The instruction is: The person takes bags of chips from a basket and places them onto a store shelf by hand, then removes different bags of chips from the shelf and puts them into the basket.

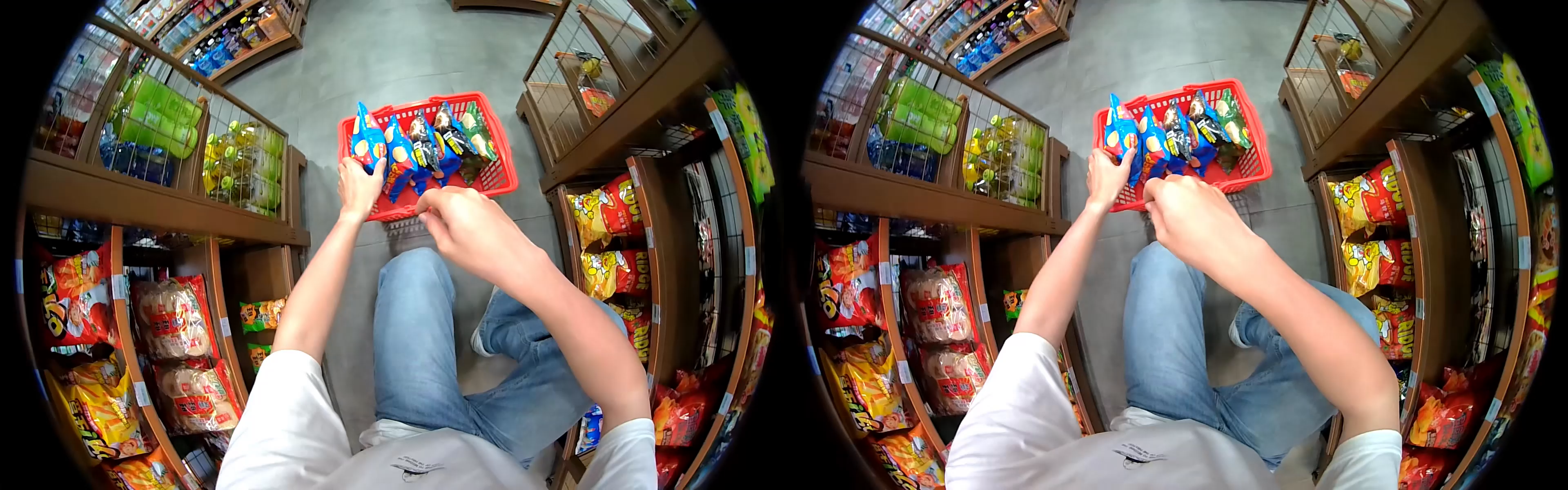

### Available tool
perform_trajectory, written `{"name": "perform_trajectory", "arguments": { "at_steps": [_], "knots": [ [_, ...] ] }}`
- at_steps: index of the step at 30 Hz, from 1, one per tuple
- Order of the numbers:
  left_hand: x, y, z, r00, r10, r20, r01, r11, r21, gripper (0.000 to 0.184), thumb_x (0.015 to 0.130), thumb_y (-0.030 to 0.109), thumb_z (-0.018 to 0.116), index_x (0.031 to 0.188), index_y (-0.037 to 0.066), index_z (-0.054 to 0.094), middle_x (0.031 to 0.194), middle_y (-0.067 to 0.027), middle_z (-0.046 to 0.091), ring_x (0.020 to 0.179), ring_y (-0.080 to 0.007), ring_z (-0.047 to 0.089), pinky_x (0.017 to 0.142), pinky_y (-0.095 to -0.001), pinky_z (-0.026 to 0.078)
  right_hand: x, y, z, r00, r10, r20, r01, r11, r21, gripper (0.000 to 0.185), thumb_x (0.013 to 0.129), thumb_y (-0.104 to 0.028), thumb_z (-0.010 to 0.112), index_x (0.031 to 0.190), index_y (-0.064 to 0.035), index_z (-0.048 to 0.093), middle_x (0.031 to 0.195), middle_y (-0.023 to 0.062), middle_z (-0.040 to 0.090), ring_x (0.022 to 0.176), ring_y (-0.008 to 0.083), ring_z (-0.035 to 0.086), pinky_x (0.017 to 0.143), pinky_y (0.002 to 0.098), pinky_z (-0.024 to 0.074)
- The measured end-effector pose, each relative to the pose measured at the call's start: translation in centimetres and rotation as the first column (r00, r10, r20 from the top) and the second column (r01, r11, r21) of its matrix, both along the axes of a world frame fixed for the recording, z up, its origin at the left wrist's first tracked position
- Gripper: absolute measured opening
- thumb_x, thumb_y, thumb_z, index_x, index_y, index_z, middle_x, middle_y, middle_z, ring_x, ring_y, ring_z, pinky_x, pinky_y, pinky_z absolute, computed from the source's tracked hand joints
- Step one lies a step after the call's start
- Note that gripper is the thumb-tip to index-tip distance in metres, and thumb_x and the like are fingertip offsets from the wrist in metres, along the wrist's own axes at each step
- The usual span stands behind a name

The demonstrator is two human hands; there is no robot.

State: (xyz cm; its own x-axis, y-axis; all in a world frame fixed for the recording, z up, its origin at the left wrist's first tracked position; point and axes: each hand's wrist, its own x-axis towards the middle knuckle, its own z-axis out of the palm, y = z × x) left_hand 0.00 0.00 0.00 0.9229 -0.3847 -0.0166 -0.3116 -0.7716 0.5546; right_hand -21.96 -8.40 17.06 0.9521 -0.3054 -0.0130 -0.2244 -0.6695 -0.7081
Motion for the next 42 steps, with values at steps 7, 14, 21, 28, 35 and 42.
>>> {"name": "perform_trajectory", "arguments": {
  "at_steps": [7,14,21,28,35,42],
  "knots": [
    [0.8,-1.0,-1.2,0.986,-0.142,0.088,0.125,0.976,0.180,0.040,0.087,0.037,0.059,0.095,-0.001,0.066,0.093,-0.0233,0.069,0.089,-0.0422,0.066,0.081,-0.0507,0.051,-1.0,-0.3,-0.8,0.999,0.051,0.007,-0.050,0.991,-0.125,0.014,0.087,-0.011,0.058,0.085,0.0029,0.061,0.084,0.0233,0.066,0.083,0.0373,0.066,0.074,0.0485,0.0528],
    [-0.2,-0.7,2.5,0.977,-0.176,0.117,0.189,0.976,-0.110,0.027,0.084,0.022,0.054,0.083,-0.003,0.064,0.081,-0.0229,0.067,0.080,-0.0410,0.065,0.074,-0.0496,0.050,-0.8,-0.4,-0.8,0.987,0.148,0.055,-0.140,0.981,-0.132,0.016,0.088,-0.014,0.057,0.089,0.0011,0.062,0.081,0.0222,0.066,0.078,0.0385,0.066,0.074,0.0484,0.0533],
    [-1.6,0.9,10.4,0.953,-0.241,0.183,0.290,0.900,-0.326,0.032,0.083,0.024,0.059,0.071,-0.006,0.058,0.062,-0.0200,0.059,0.056,-0.0243,0.060,0.057,-0.0387,0.046,0.3,-0.5,-2.4,0.997,-0.059,0.056,0.066,0.989,-0.136,0.030,0.086,-0.022,0.066,0.097,0.0044,0.058,0.091,0.0231,0.066,0.087,0.0388,0.065,0.076,0.0483,0.0532],
    [-7.1,1.5,18.5,0.938,-0.344,0.047,0.290,0.701,-0.651,0.028,0.092,0.017,0.061,0.070,0.001,0.055,0.063,0.0042,0.053,0.060,-0.0023,0.046,0.055,-0.0212,0.038,0.4,-0.5,-1.3,0.959,-0.166,0.231,0.196,0.974,-0.114,0.101,0.069,-0.028,0.085,0.143,0.0040,0.023,0.131,0.0258,0.045,0.124,0.0398,0.045,0.105,0.0460,0.0397],
    [-10.5,1.1,23.0,0.880,-0.476,-0.001,0.268,0.496,-0.826,0.028,0.094,0.016,0.060,0.070,0.000,0.057,0.065,0.0005,0.057,0.062,-0.0030,0.049,0.055,-0.0216,0.040,-0.4,-1.7,-0.6,0.863,-0.268,0.429,0.331,0.940,-0.079,0.110,0.059,-0.021,0.090,0.144,-0.0053,0.023,0.137,0.0223,0.042,0.127,0.0413,0.043,0.104,0.0478,0.0401],
    [-11.7,0.4,23.6,0.801,-0.599,0.008,0.254,0.327,-0.911,0.025,0.099,0.021,0.054,0.087,0.000,0.060,0.082,-0.0056,0.062,0.075,-0.0104,0.061,0.074,-0.0227,0.048,-1.7,-2.6,1.9,0.817,-0.413,0.403,0.361,0.910,0.202,0.076,0.067,-0.009,0.081,0.132,-0.0023,0.041,0.113,0.0170,0.064,0.102,0.0293,0.064,0.090,0.0377,0.0517]
  ]
}}
